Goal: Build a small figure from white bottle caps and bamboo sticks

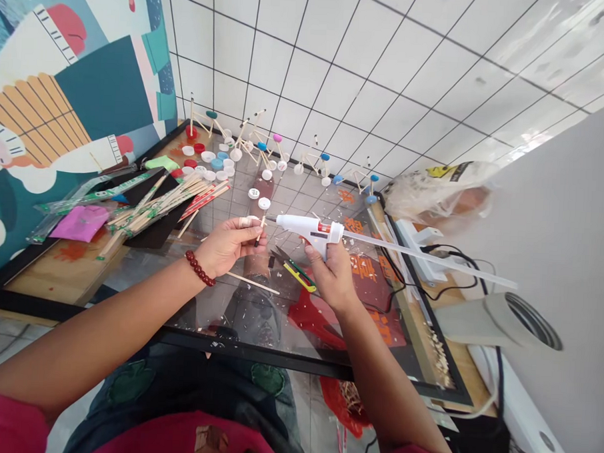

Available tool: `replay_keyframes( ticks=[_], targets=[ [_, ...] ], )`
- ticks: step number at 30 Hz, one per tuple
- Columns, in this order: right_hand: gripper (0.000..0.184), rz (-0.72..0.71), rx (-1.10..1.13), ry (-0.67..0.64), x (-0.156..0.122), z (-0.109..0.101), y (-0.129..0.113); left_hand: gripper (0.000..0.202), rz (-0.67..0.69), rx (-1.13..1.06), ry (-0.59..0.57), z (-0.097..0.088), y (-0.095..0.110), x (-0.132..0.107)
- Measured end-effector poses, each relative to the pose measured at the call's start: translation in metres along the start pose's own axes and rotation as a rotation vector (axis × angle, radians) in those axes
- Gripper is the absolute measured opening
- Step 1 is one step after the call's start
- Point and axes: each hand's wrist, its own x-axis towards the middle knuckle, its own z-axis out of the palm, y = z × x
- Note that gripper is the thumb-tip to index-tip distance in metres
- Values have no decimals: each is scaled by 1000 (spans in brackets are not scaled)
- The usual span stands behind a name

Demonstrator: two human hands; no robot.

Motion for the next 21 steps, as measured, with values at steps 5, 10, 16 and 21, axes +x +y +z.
replay_keyframes(
  ticks=[5,10,16,21],
  targets=[
    [32,-12,10,-17,0,0,-2,7,-1,2,-5,0,0,0],
    [34,56,17,10,0,2,-1,10,6,-6,5,-2,-2,1],
    [30,61,54,-16,-2,4,1,10,-10,-25,2,-3,-2,3],
    [30,74,81,6,-1,4,1,8,-28,-52,-3,-3,-1,1]
  ],
)
